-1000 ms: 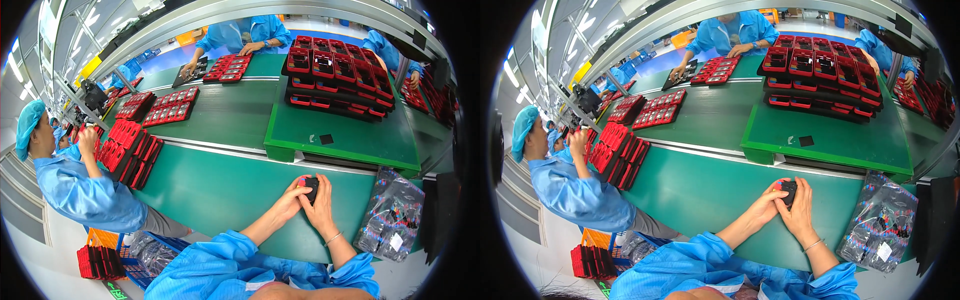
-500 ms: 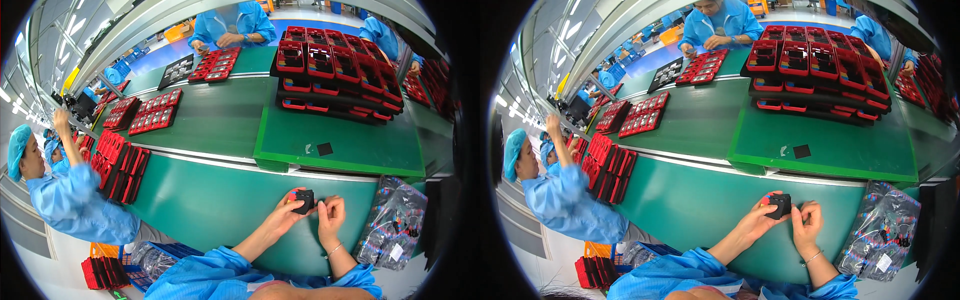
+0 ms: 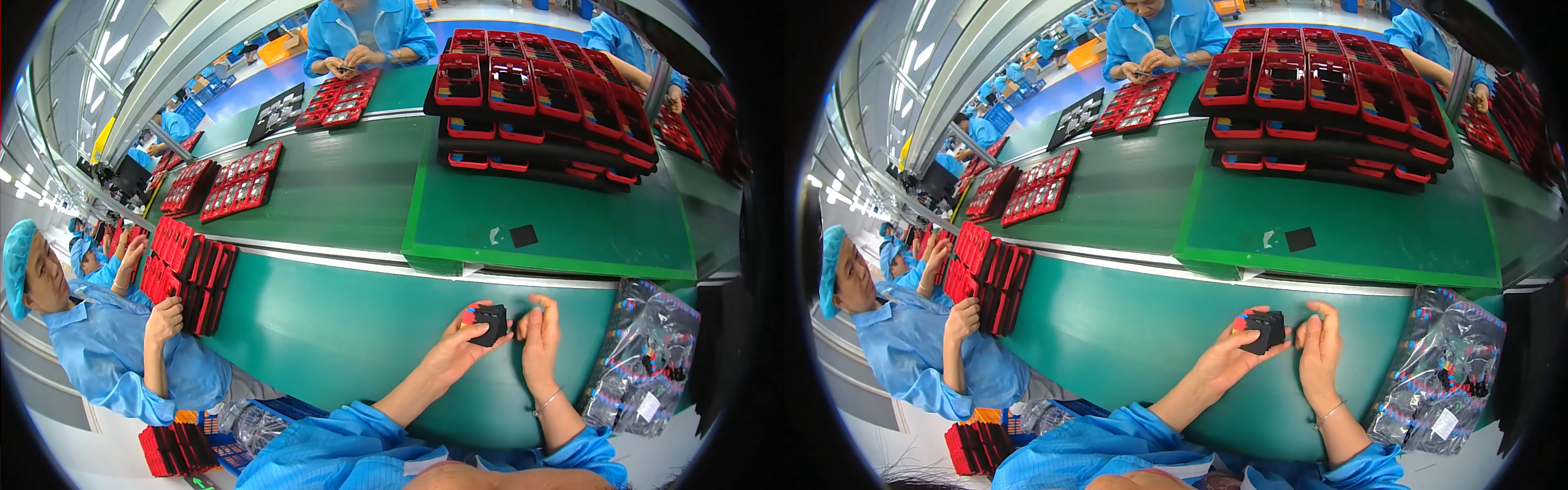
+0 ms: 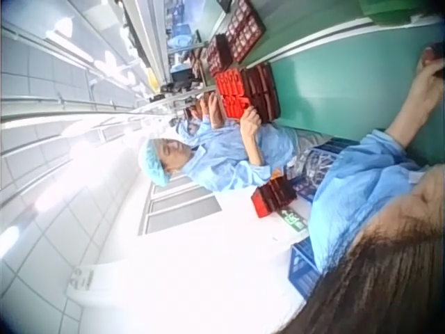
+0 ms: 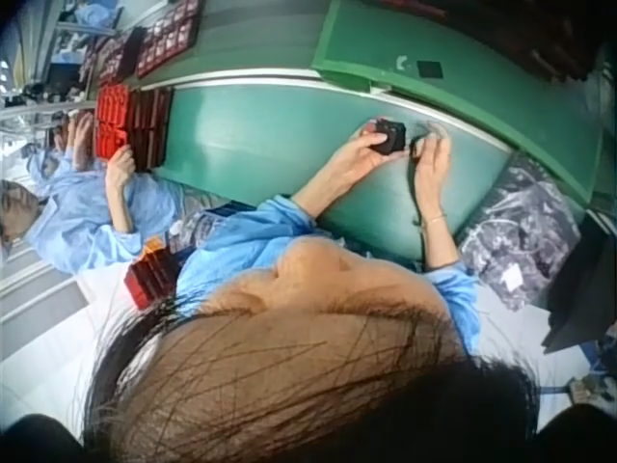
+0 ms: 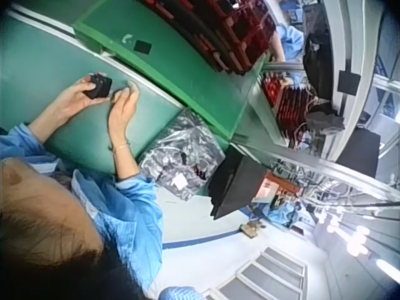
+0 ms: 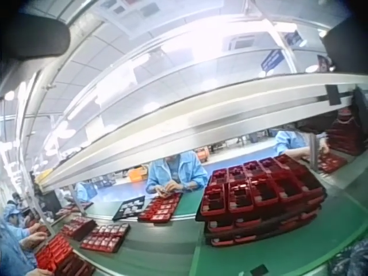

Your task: The person assembles electronic components into red plastic housings by hand, taking the components from plastic trays and inserting them into the housings.

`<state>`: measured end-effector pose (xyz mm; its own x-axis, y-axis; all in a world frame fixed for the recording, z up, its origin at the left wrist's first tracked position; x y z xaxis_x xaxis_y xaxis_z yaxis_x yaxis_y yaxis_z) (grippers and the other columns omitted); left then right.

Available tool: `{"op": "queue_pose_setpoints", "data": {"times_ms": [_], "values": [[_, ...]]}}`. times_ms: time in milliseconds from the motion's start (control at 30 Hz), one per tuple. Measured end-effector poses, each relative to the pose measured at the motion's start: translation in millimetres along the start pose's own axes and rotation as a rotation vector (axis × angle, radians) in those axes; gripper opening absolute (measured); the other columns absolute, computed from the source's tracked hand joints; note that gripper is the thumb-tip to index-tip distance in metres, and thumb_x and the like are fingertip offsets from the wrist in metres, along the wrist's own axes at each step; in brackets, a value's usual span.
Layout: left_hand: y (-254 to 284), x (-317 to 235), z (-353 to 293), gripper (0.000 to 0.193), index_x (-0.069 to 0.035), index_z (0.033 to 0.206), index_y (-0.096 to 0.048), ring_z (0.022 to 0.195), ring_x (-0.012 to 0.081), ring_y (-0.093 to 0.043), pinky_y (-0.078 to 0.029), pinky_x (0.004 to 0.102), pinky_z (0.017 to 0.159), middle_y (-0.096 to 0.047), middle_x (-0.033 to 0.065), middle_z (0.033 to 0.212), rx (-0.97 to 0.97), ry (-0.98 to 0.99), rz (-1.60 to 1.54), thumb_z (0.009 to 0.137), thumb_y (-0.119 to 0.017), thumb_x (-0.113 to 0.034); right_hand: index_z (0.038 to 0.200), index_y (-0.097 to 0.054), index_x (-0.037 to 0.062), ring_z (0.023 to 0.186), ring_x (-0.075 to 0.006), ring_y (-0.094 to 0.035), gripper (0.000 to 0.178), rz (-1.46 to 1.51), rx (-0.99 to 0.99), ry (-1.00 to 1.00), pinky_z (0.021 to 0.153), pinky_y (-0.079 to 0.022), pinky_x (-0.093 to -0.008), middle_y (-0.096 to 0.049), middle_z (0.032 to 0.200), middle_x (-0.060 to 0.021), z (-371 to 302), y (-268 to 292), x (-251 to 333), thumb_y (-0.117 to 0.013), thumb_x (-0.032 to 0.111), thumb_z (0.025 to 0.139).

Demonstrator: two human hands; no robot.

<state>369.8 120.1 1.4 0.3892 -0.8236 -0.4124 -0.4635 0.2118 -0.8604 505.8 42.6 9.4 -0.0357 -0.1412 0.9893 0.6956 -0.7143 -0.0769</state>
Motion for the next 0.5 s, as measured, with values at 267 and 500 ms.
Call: {"op": "queue_pose_setpoints", "data": {"times_ms": [267,500], "values": [[7,7,4,0.054,-0.003,0.146,-0.044,0.127,0.0377,-0.061,-0.046,0.0581,0.115,-0.057,0.0221,0.135,0.056,-0.025,-0.064,0.096,-0.066,-0.008,0.102,-0.066,0.0035,0.063,-0.0033,-0.050,0.021,-0.139,0.206,-0.013,0.055,-0.040,-0.0208,-0.062,0.075,0.0023,-3,6,-13,-0.056,0.021,0.110],[5,-2,-2,0.054,-0.004,0.149,-0.043,0.124,0.0361,-0.063,-0.051,0.0554,0.111,-0.058,0.0224,0.136,0.148,-0.054,-0.078,0.098,-0.062,-0.007,0.097,-0.065,0.0058,0.062,-0.0019,-0.045,0.026,0.040,0.157,-0.117,0.054,-0.037,-0.0193,-0.057,0.076,0.0049,-1,4,-16,-0.054,0.025,0.111]]}}
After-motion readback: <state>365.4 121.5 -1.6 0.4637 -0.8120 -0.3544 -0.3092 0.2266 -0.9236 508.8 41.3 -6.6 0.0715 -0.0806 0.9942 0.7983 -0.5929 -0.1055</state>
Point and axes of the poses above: each hand's wrist, its own z-axis towards the middle knuckle, its own y-axis out of the back of the hand, x = y × z, the point moved 3 cm from there along z, towards the middle knuckle
